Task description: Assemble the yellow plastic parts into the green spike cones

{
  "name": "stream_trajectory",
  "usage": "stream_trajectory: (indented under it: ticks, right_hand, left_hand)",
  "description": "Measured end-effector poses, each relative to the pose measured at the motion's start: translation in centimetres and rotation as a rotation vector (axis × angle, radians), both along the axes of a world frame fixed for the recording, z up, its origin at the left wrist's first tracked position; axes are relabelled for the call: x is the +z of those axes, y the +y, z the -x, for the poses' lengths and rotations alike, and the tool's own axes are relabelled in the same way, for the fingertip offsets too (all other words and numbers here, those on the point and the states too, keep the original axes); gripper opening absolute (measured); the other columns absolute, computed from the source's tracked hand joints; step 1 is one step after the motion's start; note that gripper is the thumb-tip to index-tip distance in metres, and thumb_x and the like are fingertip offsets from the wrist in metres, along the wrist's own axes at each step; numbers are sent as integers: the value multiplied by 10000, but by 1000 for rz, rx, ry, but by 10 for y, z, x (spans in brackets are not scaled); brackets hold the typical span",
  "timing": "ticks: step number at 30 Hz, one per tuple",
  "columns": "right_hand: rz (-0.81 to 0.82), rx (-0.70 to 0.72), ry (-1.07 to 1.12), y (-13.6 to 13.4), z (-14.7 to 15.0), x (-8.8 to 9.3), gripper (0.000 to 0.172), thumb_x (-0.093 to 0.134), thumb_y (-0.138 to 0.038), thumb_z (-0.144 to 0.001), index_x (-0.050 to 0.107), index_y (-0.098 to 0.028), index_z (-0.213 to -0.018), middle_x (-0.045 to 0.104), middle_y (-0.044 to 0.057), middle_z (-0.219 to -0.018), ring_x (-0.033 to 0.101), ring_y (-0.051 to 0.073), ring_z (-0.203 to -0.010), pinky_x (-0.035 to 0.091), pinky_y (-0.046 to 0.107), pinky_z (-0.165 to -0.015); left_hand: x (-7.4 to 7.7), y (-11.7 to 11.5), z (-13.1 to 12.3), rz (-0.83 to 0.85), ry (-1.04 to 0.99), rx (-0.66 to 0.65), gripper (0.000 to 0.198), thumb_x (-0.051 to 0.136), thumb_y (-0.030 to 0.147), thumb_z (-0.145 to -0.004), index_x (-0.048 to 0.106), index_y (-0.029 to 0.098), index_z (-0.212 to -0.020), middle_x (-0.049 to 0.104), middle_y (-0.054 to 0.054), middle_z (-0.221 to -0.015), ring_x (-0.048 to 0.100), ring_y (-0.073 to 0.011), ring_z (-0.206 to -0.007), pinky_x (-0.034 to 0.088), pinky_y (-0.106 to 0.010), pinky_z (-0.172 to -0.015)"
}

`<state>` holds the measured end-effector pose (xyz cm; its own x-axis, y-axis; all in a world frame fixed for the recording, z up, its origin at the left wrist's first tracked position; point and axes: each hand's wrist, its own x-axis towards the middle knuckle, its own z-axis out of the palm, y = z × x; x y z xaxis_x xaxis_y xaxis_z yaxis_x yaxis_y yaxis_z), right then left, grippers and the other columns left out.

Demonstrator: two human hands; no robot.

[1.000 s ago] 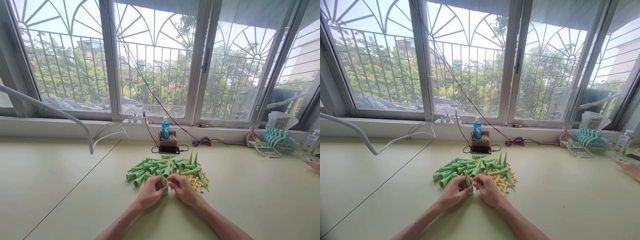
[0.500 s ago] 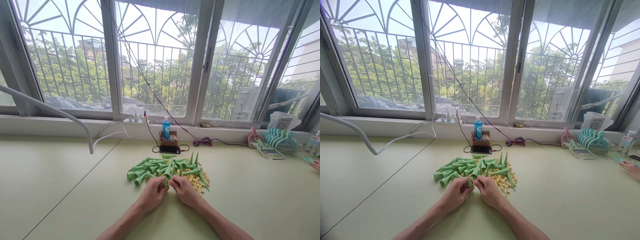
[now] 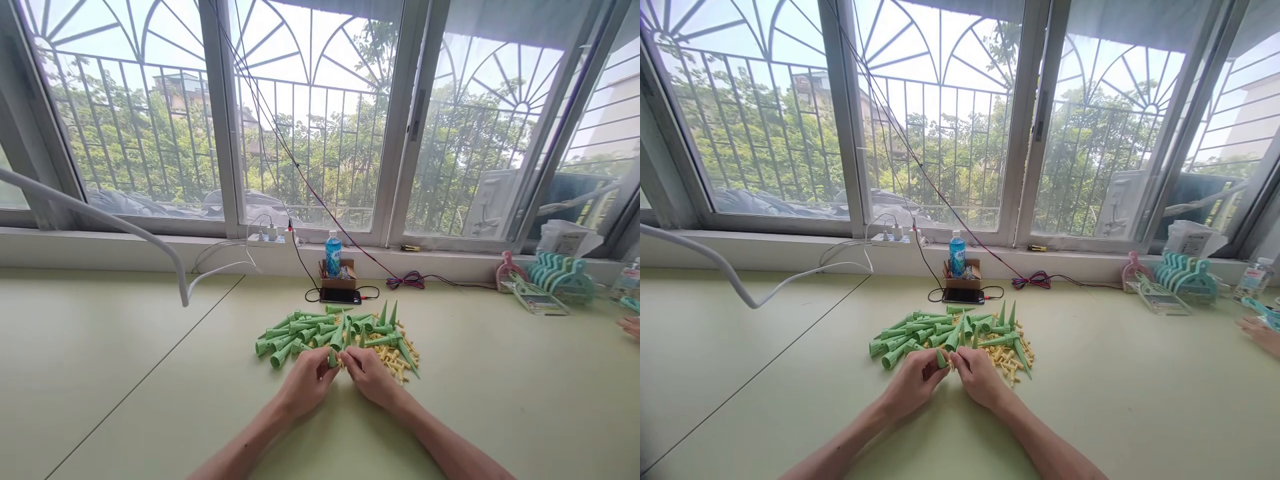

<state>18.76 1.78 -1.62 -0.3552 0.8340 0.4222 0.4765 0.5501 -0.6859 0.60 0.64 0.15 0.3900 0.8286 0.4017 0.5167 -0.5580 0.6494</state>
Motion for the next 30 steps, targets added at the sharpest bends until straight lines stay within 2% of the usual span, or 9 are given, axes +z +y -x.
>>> stream_trajectory:
  ticks: [2,6,9,12,15,18,26,30]
  right_hand:
    - [22,31,34,-2,0,4,387,408,-365,-999,537,-169,-690,500,-21,-591,415,113,-555,307,238,-556]
    - [30,53,86,-5,-1,8,222,503,-357,-960,615,-166,-950,596,2,-688,492,130,-604,361,233,-567]
    - [41,68,101,-4,-1,7,222,541,-353,-940,606,-175,-1054,631,24,-790,538,137,-642,400,232,-576]
    - [59,88,117,-4,-1,5,234,540,-352,-942,597,-182,-1093,643,34,-851,556,130,-636,421,231,-571]
    - [63,89,119,-4,0,6,218,530,-340,-946,606,-179,-1072,648,36,-849,550,122,-608,426,231,-564]
    - [67,79,109,-4,0,7,192,518,-314,-947,616,-171,-1030,644,32,-798,545,126,-599,427,232,-564]
    - [46,90,94,-7,0,10,131,517,-255,-931,617,-171,-933,576,-10,-688,495,129,-617,372,231,-587]
    - [44,91,73,-6,-1,8,154,510,-253,-935,610,-169,-853,521,-28,-642,432,117,-590,329,227,-571]
  left_hand:
    - [1,1,0,42,-33,21,203,554,303,-851,575,164,-704,432,40,-567,341,-107,-544,281,-232,-538]
    - [-2,7,2,131,-106,61,253,600,369,-825,597,151,-695,421,39,-561,365,-108,-548,268,-230,-517]
    - [-4,13,3,213,-195,49,279,651,406,-789,607,142,-710,476,29,-596,410,-106,-565,305,-222,-520]
    - [-1,13,4,364,-274,35,304,673,436,-767,598,143,-740,520,30,-604,435,-91,-520,321,-209,-477]
    - [4,11,5,534,-305,39,330,673,470,-757,584,155,-799,468,73,-518,369,-66,-401,269,-195,-381]
    - [6,9,5,621,-302,38,358,674,502,-750,560,166,-801,422,97,-432,332,-60,-339,229,-186,-329]
    - [4,10,5,634,-260,41,380,672,525,-734,506,185,-768,428,95,-473,358,-65,-346,251,-189,-322]
    - [1,9,4,498,-220,-23,320,645,466,-763,543,163,-765,474,51,-606,411,-78,-471,307,-198,-412]
